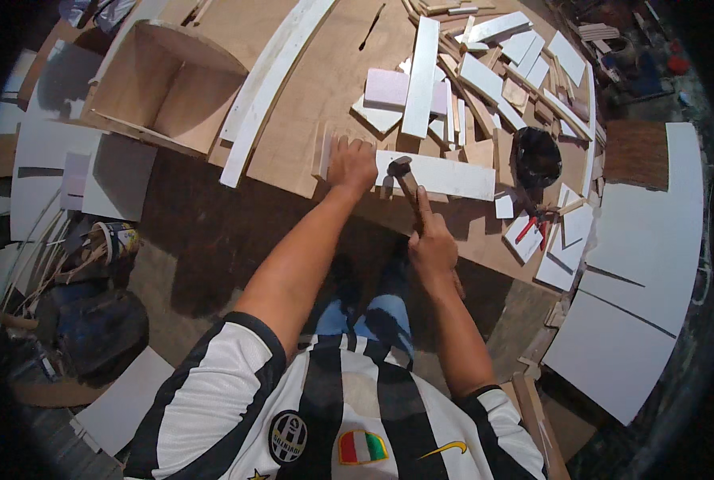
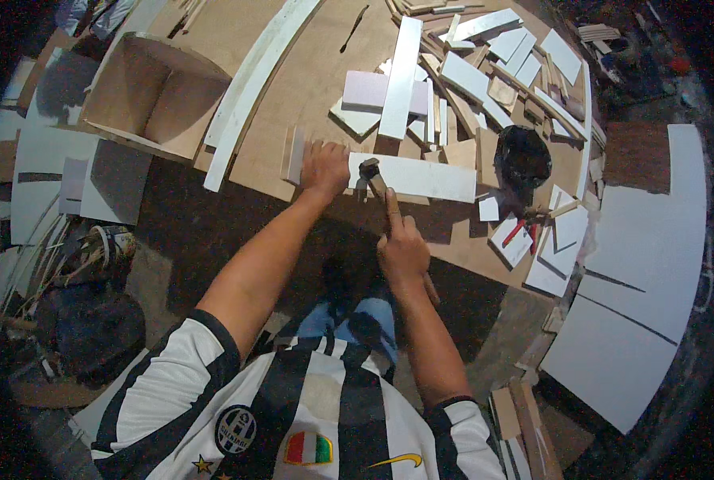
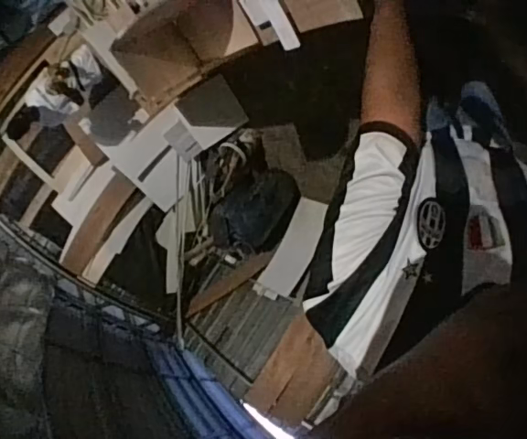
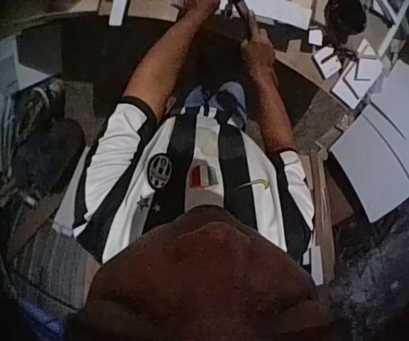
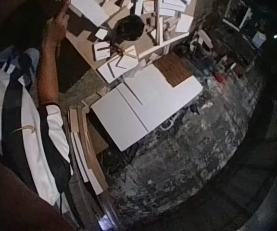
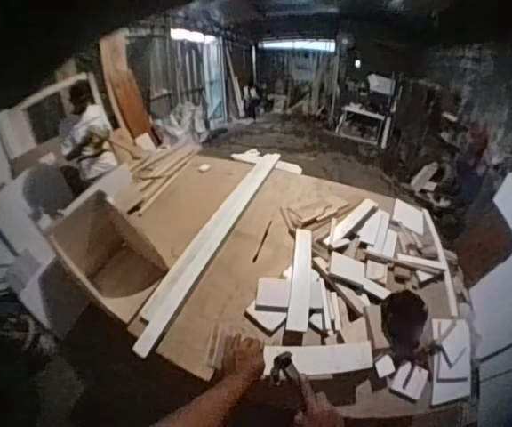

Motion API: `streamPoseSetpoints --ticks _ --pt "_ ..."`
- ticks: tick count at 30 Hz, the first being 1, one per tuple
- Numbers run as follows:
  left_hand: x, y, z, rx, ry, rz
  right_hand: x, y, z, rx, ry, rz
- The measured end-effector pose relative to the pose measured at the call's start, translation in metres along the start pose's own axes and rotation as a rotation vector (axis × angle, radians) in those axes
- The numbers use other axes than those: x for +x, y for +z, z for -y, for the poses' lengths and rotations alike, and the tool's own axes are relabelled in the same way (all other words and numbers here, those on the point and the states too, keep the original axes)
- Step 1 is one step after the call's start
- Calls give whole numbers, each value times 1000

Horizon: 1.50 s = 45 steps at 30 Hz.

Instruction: The person assembles a wooden structure by positioning wood pieces together on a workbench, retrieving nails from a bag, and hammering the nails into the wood.

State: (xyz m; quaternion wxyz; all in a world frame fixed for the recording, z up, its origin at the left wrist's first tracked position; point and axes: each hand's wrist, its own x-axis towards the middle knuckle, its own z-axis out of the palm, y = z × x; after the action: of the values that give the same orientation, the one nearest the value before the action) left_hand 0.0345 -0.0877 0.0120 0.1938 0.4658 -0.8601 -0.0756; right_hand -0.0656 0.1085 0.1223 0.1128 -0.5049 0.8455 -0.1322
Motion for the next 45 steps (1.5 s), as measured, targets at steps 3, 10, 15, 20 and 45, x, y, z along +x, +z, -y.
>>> streamPoseSetpoints --ticks 3,10,15,20,45 --pt "1 3 5 3 -1 20 7 -10 7 65 -13 -60" --pt "2 2 5 24 42 -5 7 -4 0 1 36 49" --pt "6 3 4 40 37 -34 3 -9 12 208 -8 -217" --pt "4 5 5 20 28 -14 3 9 0 74 -11 -11" --pt "5 5 5 28 15 -17 -2 17 -5 32 46 84"
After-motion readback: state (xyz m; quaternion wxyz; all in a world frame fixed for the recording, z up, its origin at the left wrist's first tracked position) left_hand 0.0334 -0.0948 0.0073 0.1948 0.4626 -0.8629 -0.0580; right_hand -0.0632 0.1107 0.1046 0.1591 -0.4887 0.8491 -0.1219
